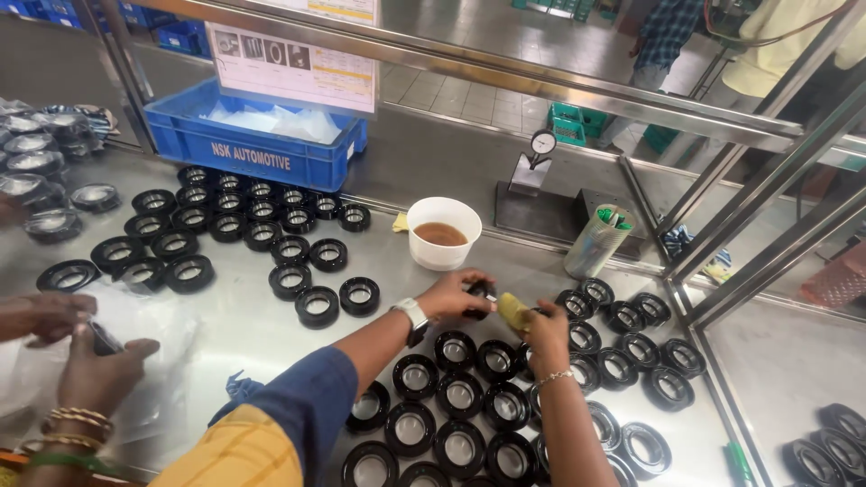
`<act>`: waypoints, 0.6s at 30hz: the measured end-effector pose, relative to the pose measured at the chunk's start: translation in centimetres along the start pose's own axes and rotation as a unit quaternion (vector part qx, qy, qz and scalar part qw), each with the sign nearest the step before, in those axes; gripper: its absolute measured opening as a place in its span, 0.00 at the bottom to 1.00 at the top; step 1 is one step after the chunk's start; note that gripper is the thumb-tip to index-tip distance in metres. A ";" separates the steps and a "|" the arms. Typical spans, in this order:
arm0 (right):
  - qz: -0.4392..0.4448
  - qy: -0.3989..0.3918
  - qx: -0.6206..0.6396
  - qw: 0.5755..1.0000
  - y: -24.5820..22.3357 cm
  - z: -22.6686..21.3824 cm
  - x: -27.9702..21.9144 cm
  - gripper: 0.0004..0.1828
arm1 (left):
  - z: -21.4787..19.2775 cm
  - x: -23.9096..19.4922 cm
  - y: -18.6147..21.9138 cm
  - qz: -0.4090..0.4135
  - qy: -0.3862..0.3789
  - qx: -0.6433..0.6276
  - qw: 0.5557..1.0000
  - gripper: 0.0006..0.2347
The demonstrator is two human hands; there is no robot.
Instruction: The recorder marks individual metal rings with a green marker and cleans or applies a substance to them using a yellow sponge at a metal fabrication workbench.
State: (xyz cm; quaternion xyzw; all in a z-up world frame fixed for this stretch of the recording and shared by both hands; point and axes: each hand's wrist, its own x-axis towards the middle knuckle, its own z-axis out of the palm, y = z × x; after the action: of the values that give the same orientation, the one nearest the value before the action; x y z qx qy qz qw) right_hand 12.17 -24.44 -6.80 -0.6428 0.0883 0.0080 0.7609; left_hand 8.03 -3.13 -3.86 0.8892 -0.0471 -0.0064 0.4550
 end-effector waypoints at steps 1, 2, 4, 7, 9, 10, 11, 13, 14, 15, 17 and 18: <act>0.026 -0.030 0.020 0.999 0.5 0.6 0.0 0.27 | -0.1 -0.4 0.0 0.088 -0.009 -0.100 0.991 0.27; 0.053 -0.059 0.039 0.996 0.9 1.3 0.0 0.28 | -0.2 -0.8 -0.1 0.175 -0.018 -0.197 0.964 0.28; 0.071 -0.090 0.051 0.992 0.7 2.3 -0.2 0.28 | -1.7 -3.1 2.8 0.147 -0.043 -0.219 0.964 0.28; 0.099 -0.130 0.068 0.984 -1.4 3.8 -2.3 0.28 | -2.9 -4.8 4.2 0.042 -0.067 -0.240 0.968 0.29; 0.110 -0.137 0.072 0.982 -3.2 4.2 -3.7 0.29 | -3.3 -5.4 4.3 -0.034 -0.066 -0.238 0.968 0.30; 0.099 -0.141 0.053 0.984 -3.8 4.0 -4.3 0.29 | -3.3 -5.9 4.2 0.083 -0.019 -0.158 0.984 0.33; 0.088 -0.144 0.034 0.985 -4.3 4.0 -5.0 0.29 | -3.4 -6.5 4.1 0.199 0.027 -0.073 0.977 0.35; 0.073 -0.157 0.003 0.985 -4.4 3.8 -5.0 0.29 | -3.7 -6.7 4.0 0.221 0.015 -0.072 0.972 0.35; 0.054 -0.172 -0.029 0.983 -4.3 3.6 -5.1 0.29 | -3.8 -7.0 3.9 0.246 0.006 -0.070 0.967 0.35; 0.060 -0.171 -0.031 0.983 -4.7 3.9 -5.5 0.29 | -3.7 -7.0 3.9 0.242 0.004 -0.074 0.968 0.35; 0.075 -0.185 -0.016 0.980 -5.4 4.4 -6.2 0.28 | -3.6 -6.8 4.1 -0.005 -0.036 -0.189 0.981 0.31; 0.079 -0.184 -0.018 0.979 -4.9 4.6 -6.4 0.28 | -3.3 -7.0 4.0 -0.008 -0.038 -0.192 0.981 0.31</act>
State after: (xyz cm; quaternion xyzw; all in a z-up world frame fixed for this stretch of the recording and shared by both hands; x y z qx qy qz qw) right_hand 7.05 -20.17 -0.35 -0.6349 -0.0032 0.1882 0.7493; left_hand 0.88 -2.11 1.07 0.7849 -0.0551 -0.0523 0.6150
